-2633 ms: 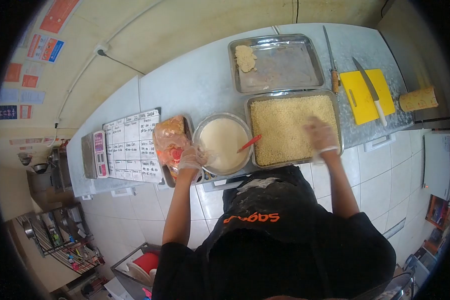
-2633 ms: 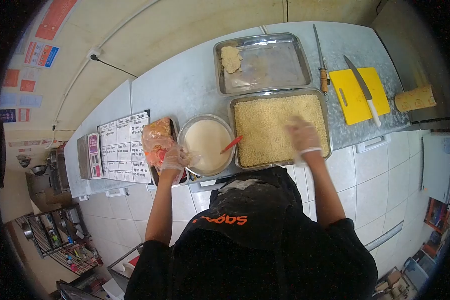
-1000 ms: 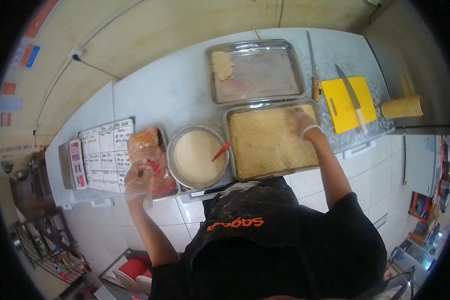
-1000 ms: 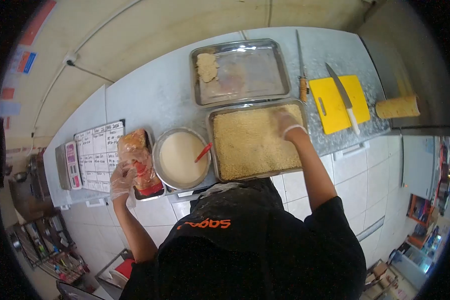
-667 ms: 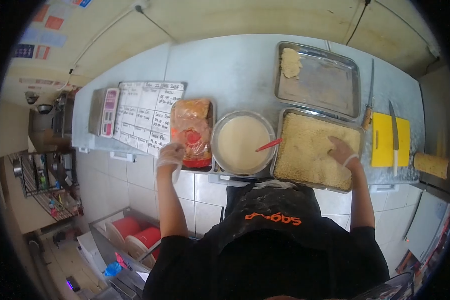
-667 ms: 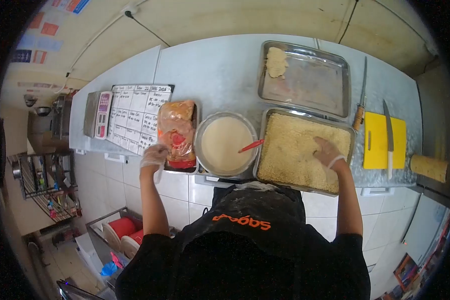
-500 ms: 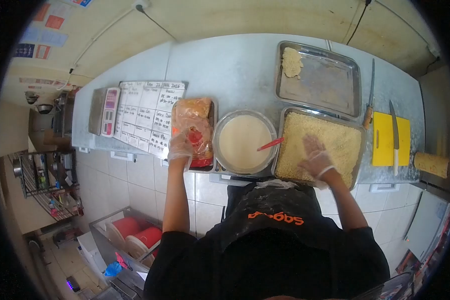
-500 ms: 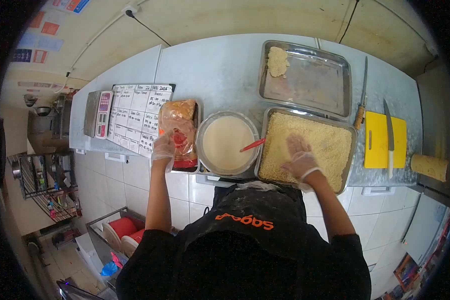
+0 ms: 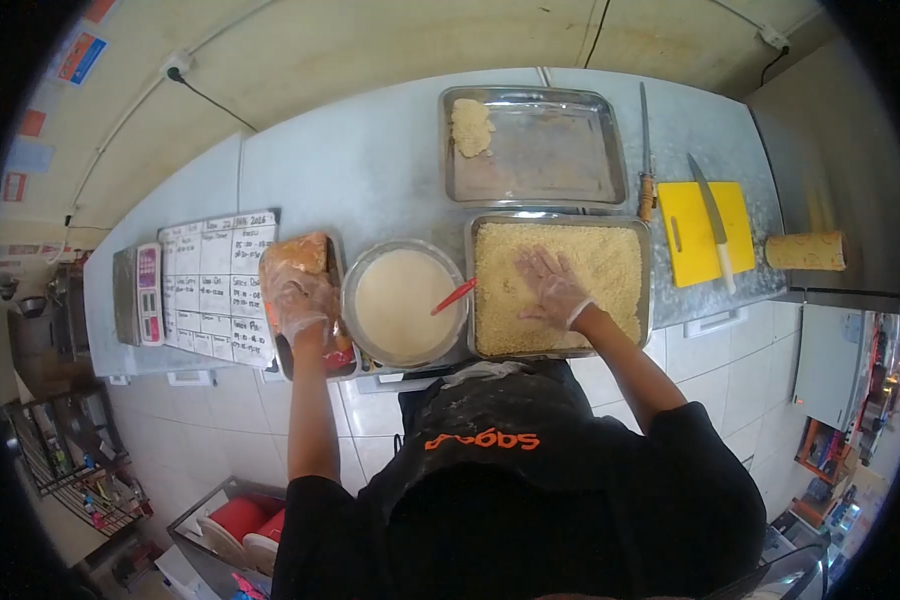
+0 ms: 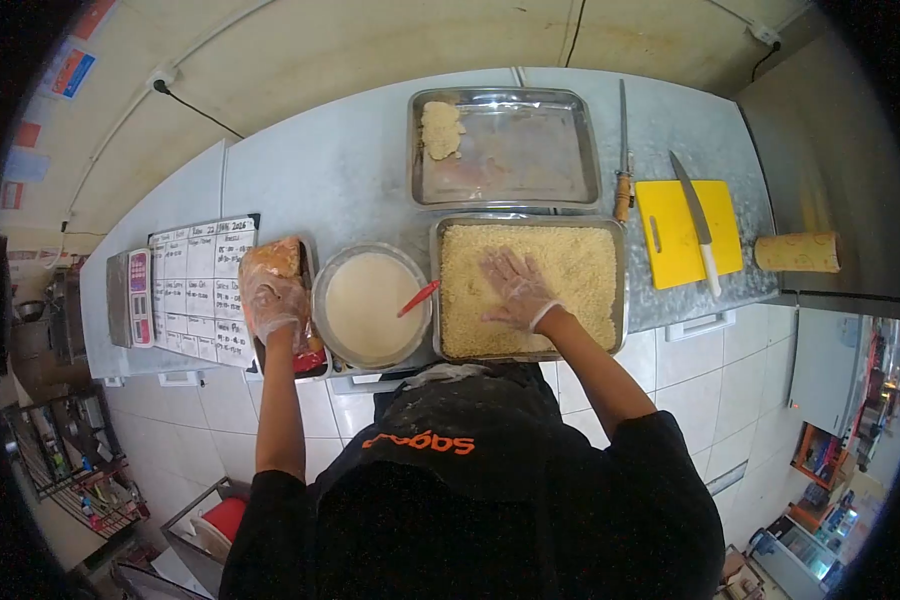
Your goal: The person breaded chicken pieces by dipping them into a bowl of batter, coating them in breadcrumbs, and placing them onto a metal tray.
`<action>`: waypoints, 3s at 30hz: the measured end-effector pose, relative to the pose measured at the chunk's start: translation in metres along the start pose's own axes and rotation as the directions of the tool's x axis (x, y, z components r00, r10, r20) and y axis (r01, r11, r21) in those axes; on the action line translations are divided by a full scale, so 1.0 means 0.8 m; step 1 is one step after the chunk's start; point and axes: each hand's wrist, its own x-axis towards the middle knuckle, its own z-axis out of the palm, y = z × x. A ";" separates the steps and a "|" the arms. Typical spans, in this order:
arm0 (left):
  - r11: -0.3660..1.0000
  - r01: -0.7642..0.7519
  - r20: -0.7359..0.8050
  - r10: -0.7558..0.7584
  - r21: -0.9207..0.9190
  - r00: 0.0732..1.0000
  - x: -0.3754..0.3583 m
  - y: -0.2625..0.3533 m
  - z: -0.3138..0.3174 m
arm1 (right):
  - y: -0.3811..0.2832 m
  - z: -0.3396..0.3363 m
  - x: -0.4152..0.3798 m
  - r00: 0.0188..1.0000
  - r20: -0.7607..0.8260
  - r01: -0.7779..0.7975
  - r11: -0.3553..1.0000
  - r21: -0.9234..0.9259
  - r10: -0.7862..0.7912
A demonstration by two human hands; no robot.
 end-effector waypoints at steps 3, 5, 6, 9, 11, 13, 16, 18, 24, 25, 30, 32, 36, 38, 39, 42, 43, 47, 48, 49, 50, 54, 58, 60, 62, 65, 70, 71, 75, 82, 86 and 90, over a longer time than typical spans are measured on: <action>0.999 0.006 0.039 -0.005 -0.047 0.999 0.000 0.015 -0.025 | 0.012 0.009 -0.002 0.999 -0.044 0.010 0.998 0.061 -0.008; 0.968 -0.046 0.037 0.057 -0.248 0.998 0.026 -0.033 0.023 | 0.022 -0.001 -0.006 0.998 -0.030 0.061 0.988 0.142 -0.057; 0.895 -0.086 0.024 0.107 -0.438 0.994 0.052 -0.075 0.073 | 0.031 -0.009 -0.001 0.996 -0.036 0.084 0.979 0.184 -0.079; 0.955 -0.289 0.085 0.283 0.064 0.955 0.050 -0.085 0.050 | 0.087 0.004 0.019 0.994 -0.086 0.098 0.829 0.550 -0.061; 0.924 -0.366 0.237 0.333 0.110 0.913 0.063 -0.115 0.057 | 0.081 -0.037 0.037 0.974 0.216 -0.033 0.907 0.419 -0.064; 0.927 -0.374 0.222 0.360 0.024 0.906 0.032 -0.098 0.019 | 0.086 -0.039 0.062 0.904 0.423 -0.104 0.936 0.336 -0.052; 0.874 -0.377 0.133 0.432 -0.308 0.892 0.014 -0.116 -0.001 | 0.069 -0.041 0.064 0.799 0.592 -0.090 0.951 0.295 -0.107; 0.741 -0.174 0.143 0.343 -0.648 0.929 0.008 -0.120 0.003 | 0.073 -0.027 0.055 0.819 0.564 -0.168 0.895 0.412 -0.106; 0.499 0.075 0.180 0.164 -0.863 0.970 -0.011 -0.150 0.036 | 0.033 -0.096 -0.004 0.980 0.193 -0.079 0.980 0.181 0.043; 0.206 0.330 0.340 0.013 -0.921 0.940 -0.045 -0.093 -0.021 | 0.020 -0.100 -0.016 0.994 0.092 -0.074 0.994 0.077 0.067; 0.098 0.378 0.379 -0.006 -0.921 0.925 -0.078 -0.061 -0.042 | -0.037 -0.055 -0.073 0.995 -0.063 0.067 0.983 -0.174 -0.079; 0.153 0.343 0.350 0.018 -0.927 0.937 -0.065 -0.088 -0.023 | -0.018 -0.001 -0.089 0.971 -0.102 0.193 0.962 -0.192 -0.215; 0.090 0.329 0.334 0.047 -0.940 0.942 -0.069 -0.093 -0.030 | 0.028 0.021 -0.124 0.978 -0.202 0.010 0.976 -0.219 -0.055; 0.006 0.353 0.353 0.035 -0.936 0.935 -0.064 -0.106 -0.026 | 0.065 0.049 -0.134 0.980 -0.182 -0.093 0.994 -0.049 0.083; 0.062 0.351 0.355 0.088 -0.934 0.931 -0.064 -0.109 -0.026 | 0.077 0.058 -0.137 0.975 -0.163 -0.146 0.989 0.035 0.149; -0.128 0.421 0.426 -0.013 -0.898 0.905 -0.079 -0.077 -0.059 | 0.031 0.020 -0.138 0.769 -0.249 -0.551 0.808 0.210 0.589; -0.163 0.442 0.447 0.004 -0.882 0.895 -0.080 -0.073 -0.063 | 0.025 0.022 -0.127 0.736 -0.188 -0.616 0.758 0.212 0.651; -0.147 0.518 0.524 -0.001 -0.843 0.852 -0.078 -0.064 -0.066 | 0.073 0.083 -0.095 0.703 -0.154 -0.598 0.694 0.400 0.694; -0.107 0.536 0.541 -0.027 -0.837 0.840 -0.079 -0.063 -0.066 | 0.090 0.096 -0.091 0.723 -0.203 -0.512 0.709 0.486 0.661; -0.039 0.469 0.469 0.008 -0.882 0.883 -0.083 -0.062 -0.068 | 0.089 0.079 -0.088 0.754 -0.158 -0.479 0.698 0.533 0.638; 0.024 0.396 0.397 0.046 -0.918 0.917 -0.089 -0.061 -0.071 | 0.091 0.059 -0.089 0.785 -0.115 -0.446 0.683 0.578 0.609; 0.232 0.272 0.303 0.110 -0.934 0.947 -0.096 -0.064 -0.090 | 0.056 -0.037 -0.076 0.869 -0.127 -0.346 0.772 0.534 0.478; 0.493 0.118 0.220 0.153 -0.862 0.963 -0.095 -0.083 -0.084 | 0.021 -0.050 -0.021 0.915 -0.010 -0.361 0.828 0.430 0.404; 0.536 0.070 0.197 0.184 -0.841 0.963 -0.104 -0.072 -0.093 | 0.010 0.018 0.011 0.929 -0.162 -0.290 0.925 0.246 0.334; 0.545 0.097 0.219 0.163 -0.833 0.962 -0.105 -0.077 -0.084 | -0.018 0.024 0.009 0.940 -0.091 -0.321 0.943 0.082 0.328; 0.580 0.081 0.243 0.208 -0.811 0.947 -0.107 -0.062 -0.089 | -0.017 0.010 0.010 0.956 -0.098 -0.276 0.961 0.014 0.276; 0.497 0.163 0.284 0.177 -0.853 0.942 -0.117 -0.042 -0.085 | 0.022 0.023 -0.016 0.961 -0.158 -0.215 0.973 0.083 0.226; 0.424 0.167 0.248 0.144 -0.890 0.958 -0.117 -0.045 -0.059 | 0.026 0.023 -0.022 0.964 -0.118 -0.233 0.971 0.054 0.238; 0.444 0.216 0.279 0.082 -0.870 0.957 -0.124 -0.007 -0.057 | 0.040 0.040 -0.028 0.958 -0.155 -0.243 0.970 0.013 0.242; 0.546 0.048 0.275 0.343 -0.837 0.898 -0.131 0.036 -0.053 | 0.027 0.030 -0.037 0.954 -0.245 -0.172 0.985 0.017 0.171; 0.587 0.040 0.344 0.416 -0.809 0.842 -0.144 0.070 -0.094 | -0.021 0.001 -0.067 0.984 -0.071 0.171 0.984 0.059 -0.166; 0.671 -0.054 0.302 0.403 -0.740 0.864 -0.125 0.057 -0.063 | 0.009 0.038 -0.091 0.969 -0.170 0.183 0.983 0.006 -0.179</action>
